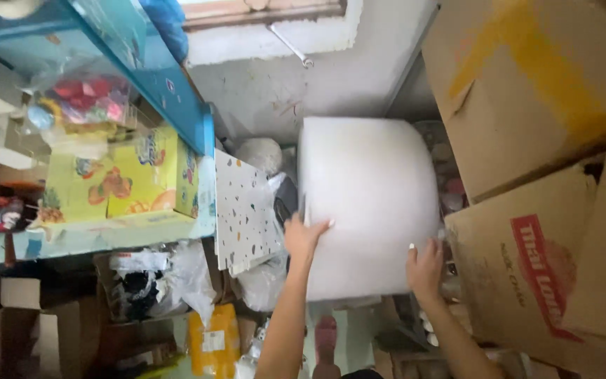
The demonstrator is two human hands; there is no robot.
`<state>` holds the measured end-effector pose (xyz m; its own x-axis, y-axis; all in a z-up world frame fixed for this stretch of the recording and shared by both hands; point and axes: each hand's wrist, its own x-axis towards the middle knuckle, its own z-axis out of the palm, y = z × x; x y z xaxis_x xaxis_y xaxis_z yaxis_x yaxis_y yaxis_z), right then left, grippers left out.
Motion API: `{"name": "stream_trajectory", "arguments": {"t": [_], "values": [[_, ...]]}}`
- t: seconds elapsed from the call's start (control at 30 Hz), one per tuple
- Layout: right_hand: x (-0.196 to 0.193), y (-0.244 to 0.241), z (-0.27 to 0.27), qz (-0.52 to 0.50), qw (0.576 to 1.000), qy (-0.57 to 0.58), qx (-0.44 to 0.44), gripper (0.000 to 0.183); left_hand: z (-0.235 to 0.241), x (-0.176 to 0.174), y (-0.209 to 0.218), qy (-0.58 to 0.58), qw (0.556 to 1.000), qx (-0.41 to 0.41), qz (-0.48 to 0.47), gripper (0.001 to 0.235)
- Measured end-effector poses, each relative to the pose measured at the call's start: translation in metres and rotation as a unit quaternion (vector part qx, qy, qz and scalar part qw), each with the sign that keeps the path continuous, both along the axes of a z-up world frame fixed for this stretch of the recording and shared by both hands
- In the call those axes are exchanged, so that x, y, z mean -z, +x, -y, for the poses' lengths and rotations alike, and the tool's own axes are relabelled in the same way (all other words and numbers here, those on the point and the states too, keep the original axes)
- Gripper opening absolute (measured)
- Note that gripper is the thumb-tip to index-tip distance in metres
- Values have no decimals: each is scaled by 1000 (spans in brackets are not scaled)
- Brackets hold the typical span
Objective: Cutting pieces of bubble wrap from a large roll using scissors.
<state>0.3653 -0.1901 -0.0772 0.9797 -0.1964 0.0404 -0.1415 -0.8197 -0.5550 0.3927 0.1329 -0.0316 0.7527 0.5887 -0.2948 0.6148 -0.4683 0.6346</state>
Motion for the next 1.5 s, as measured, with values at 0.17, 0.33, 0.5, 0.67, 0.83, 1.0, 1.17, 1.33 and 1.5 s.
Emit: {"name": "stream_trajectory", "arguments": {"t": [0.17, 0.33, 0.5, 0.67, 0.83, 1.0, 1.17, 1.33, 1.5], "values": [[-52, 55, -44, 74, 996, 35, 28, 76, -63, -13, -83, -46, 999, -13, 23, 93], [-65, 105, -67, -114, 961, 244, 65, 81, -126, 27, -121, -170, 983, 50, 51, 109], [-107, 120, -75, -197, 880, 429, 56, 67, -130, 28, -87, -271, 953, 133, 24, 86], [-120, 120, -64, -148, 866, 477, 21, 65, -113, 30, -92, -205, 968, 136, 40, 72], [-86, 92, -24, -78, 850, 517, -69, 66, -76, 47, -106, -142, 963, 144, 179, 54], [11, 47, -4, -98, 928, 347, -95, 71, -66, 82, -116, -28, 997, 64, 29, 64], [63, 21, 29, -111, 949, 294, -31, 72, -30, 185, -129, -42, 992, 115, -27, 66], [59, 0, 44, -139, 946, 292, -8, 85, 17, 144, -144, -17, 990, 44, -132, 66], [61, -31, 30, -290, 919, 235, 127, 110, 33, 160, -170, -18, 991, -79, -107, 58]]}}
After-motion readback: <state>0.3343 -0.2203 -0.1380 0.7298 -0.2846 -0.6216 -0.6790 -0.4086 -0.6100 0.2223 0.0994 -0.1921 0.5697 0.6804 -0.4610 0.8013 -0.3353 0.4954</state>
